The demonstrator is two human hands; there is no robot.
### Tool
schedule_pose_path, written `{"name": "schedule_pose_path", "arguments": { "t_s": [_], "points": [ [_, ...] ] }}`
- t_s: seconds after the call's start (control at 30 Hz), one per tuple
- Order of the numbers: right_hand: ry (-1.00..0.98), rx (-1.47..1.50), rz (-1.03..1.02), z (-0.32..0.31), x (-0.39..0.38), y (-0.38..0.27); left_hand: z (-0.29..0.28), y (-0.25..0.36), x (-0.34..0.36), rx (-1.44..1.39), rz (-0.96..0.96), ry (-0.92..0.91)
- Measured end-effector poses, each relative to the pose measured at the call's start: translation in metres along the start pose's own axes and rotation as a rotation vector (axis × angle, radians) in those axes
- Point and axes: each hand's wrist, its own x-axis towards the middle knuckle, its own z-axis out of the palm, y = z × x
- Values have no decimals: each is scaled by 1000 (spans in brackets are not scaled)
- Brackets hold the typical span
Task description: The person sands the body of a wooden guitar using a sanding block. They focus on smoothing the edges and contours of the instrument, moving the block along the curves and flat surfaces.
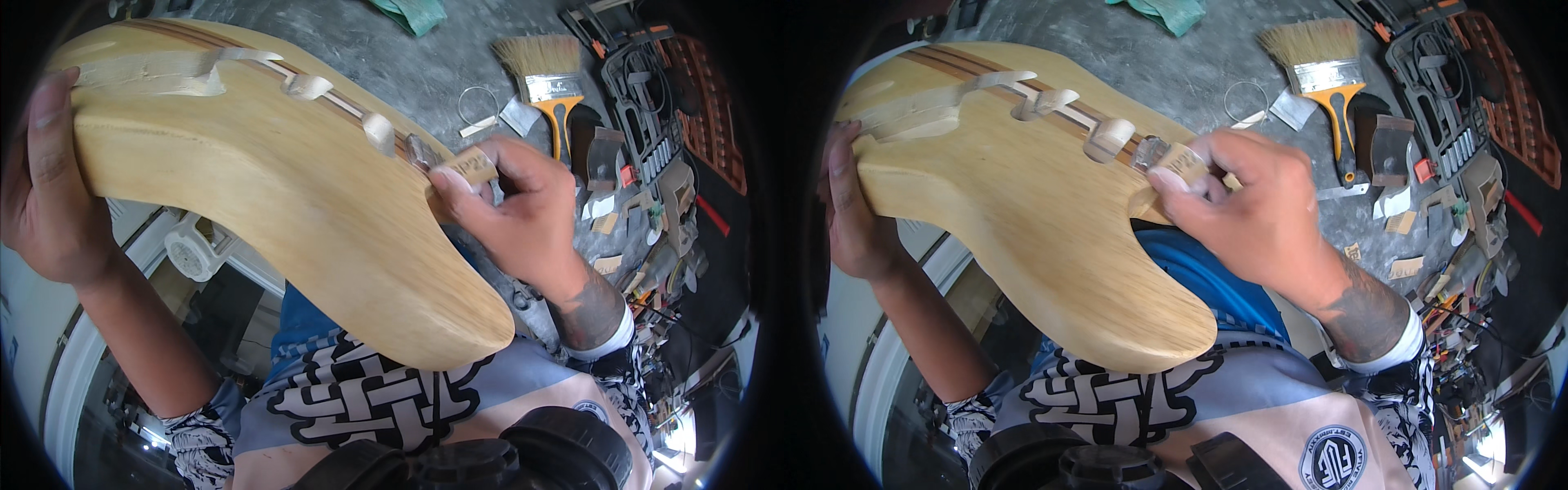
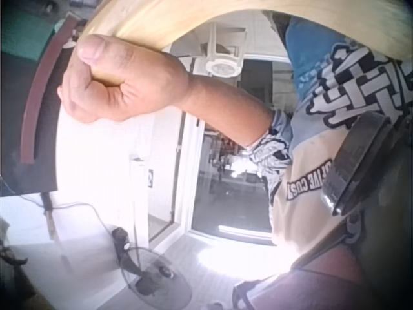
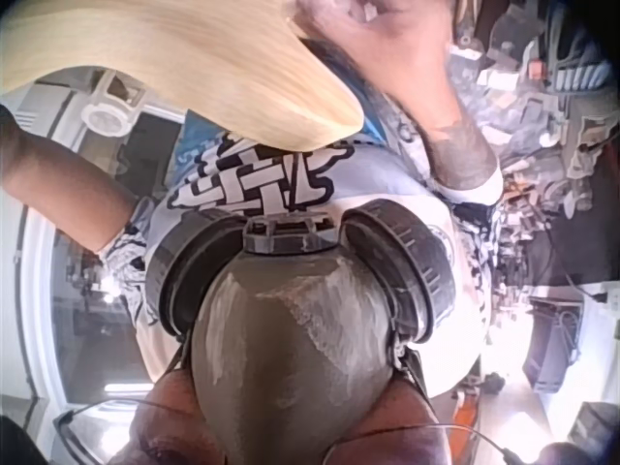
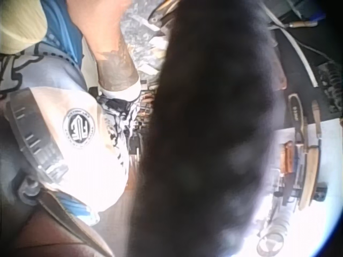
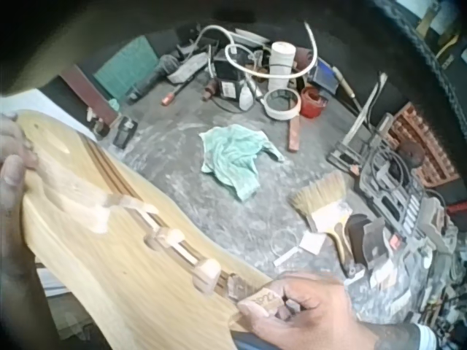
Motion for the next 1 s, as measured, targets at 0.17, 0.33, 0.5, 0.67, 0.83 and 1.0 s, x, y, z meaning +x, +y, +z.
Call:
{"name": "schedule_pose_path", "arguments": {
  "t_s": [0.17, 0.33, 0.5, 0.67, 0.83, 1.0],
  "points": [
    [-2, 32, -27, 2, 3, 3, -5, -13, -1, 107, 263, -25],
    [31, 95, -34, 4, -3, 8, -2, -3, 3, 74, 76, -24],
    [32, 144, -20, 5, -5, 12, 3, 8, 2, -9, -101, 38],
    [-44, 77, -3, 0, -4, 6, -1, 3, 2, -13, -39, 7],
    [16, 53, -20, 4, 1, 4, 2, 9, 4, -24, -84, 24],
    [32, 5, -45, 3, 2, 1, 3, 10, 6, -3, -70, 34]
  ]
}}
